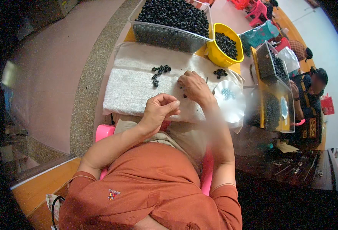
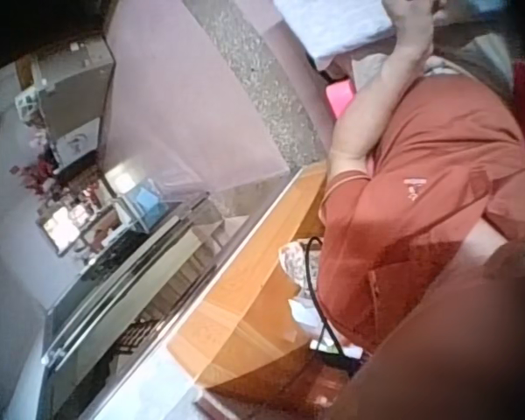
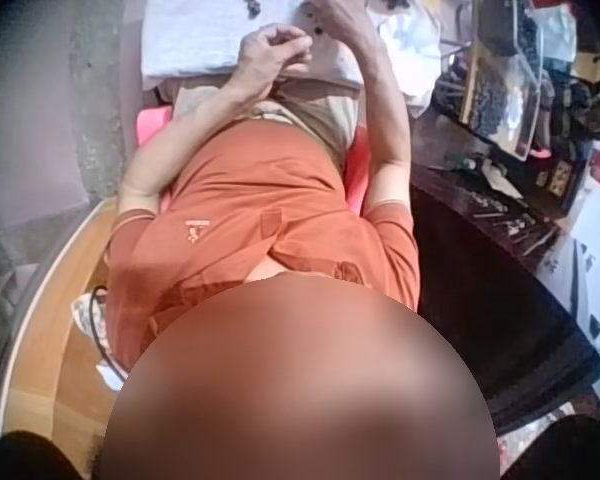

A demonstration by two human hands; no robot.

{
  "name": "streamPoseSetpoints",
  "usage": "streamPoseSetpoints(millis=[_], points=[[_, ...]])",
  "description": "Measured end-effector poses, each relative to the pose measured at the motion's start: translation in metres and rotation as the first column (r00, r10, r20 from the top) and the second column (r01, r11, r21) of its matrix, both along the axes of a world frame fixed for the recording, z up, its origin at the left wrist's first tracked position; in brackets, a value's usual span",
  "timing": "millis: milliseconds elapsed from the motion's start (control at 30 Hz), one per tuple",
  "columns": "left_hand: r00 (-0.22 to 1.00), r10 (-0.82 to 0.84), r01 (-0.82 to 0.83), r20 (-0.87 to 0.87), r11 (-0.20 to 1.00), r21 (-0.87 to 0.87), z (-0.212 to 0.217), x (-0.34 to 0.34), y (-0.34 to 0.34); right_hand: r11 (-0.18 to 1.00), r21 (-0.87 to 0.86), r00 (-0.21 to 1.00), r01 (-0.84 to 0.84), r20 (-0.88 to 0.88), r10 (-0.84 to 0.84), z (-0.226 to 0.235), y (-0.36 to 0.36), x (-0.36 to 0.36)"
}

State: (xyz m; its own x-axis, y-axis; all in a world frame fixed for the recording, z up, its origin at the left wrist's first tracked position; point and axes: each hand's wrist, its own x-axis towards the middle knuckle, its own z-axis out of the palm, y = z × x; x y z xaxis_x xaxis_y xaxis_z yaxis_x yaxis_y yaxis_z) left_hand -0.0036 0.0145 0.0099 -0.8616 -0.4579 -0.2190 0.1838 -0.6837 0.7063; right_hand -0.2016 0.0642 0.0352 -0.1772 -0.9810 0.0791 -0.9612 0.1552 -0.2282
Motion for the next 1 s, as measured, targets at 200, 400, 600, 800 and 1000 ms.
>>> streamPoseSetpoints(millis=[200,400,600,800,1000], points=[[1.000,0.003,-0.003,0.006,1.000,-0.008,-0.002,-0.001,-0.002,0.992,-0.069,0.992,0.105,0.079,-0.099,-0.008,0.001,0.002],[0.999,0.038,-0.038,0.014,0.999,0.025,0.000,-0.001,-0.003,0.978,-0.209,1.000,0.008,0.009,-0.006,-0.015,0.009,0.003],[1.000,0.006,-0.007,0.022,0.999,0.050,-0.009,-0.004,-0.005,0.978,-0.192,0.993,0.085,0.095,-0.068,-0.015,0.014,0.003],[1.000,-0.001,0.002,-0.027,0.999,0.042,-0.011,-0.004,-0.013,0.988,-0.067,0.480,0.140,0.877,-0.008,0.010,0.033,0.011],[0.998,-0.014,0.018,-0.066,0.998,0.059,-0.004,-0.004,-0.011,0.997,-0.063,0.204,0.038,0.978,0.054,0.019,0.045,0.024]])
